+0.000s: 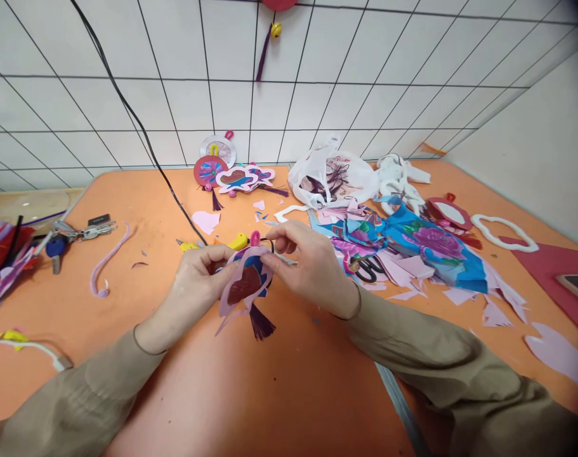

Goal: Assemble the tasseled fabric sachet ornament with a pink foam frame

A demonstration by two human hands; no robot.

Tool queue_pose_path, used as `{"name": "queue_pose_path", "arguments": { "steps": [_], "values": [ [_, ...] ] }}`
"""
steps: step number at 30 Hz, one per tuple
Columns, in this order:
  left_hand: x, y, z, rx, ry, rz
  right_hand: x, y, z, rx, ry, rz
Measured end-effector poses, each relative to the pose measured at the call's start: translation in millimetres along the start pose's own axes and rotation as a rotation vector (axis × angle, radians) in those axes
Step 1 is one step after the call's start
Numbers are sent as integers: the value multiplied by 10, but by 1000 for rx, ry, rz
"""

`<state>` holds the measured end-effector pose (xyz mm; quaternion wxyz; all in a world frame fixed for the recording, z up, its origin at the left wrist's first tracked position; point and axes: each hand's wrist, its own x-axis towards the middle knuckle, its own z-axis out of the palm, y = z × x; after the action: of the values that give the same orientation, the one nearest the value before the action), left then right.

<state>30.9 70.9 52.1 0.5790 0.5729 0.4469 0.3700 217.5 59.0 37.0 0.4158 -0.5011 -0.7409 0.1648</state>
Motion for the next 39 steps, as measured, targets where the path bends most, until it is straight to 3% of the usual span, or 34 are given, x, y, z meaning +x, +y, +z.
{"name": "queue_pose_path", "arguments": {
  "steps": [3, 6, 11, 15, 19, 26, 31, 36, 39],
  "values": [
    [-11, -22, 14, -9, 7, -37, -40, -39, -8, -124, 16, -230],
    [-19, -36, 26, 13, -2, 3, -58, -67, -16, -93, -9, -217],
    [-45, -44, 31, 204, 70, 162, -47, -101, -47, -89, 108, -194],
    [-80, -75, 59, 387, 66, 349, -52, -168, -57, 148, -106, -30],
    [-110, -129, 78, 398, 26, 442, -52, -186, -32, 248, -187, 145],
    [-88, -50, 92, 366, -35, 305, -23, -137, -18, 257, -217, 152],
    [-93, -58, 107, 373, 26, 232, -50, -145, 15, 233, -209, 106],
    [-96, -105, 102, 206, -67, 118, -55, -138, 30, 263, -213, 117],
    [-79, -96, 100, 100, -65, 57, -29, -132, 7, 331, -261, 168]
  ]
}}
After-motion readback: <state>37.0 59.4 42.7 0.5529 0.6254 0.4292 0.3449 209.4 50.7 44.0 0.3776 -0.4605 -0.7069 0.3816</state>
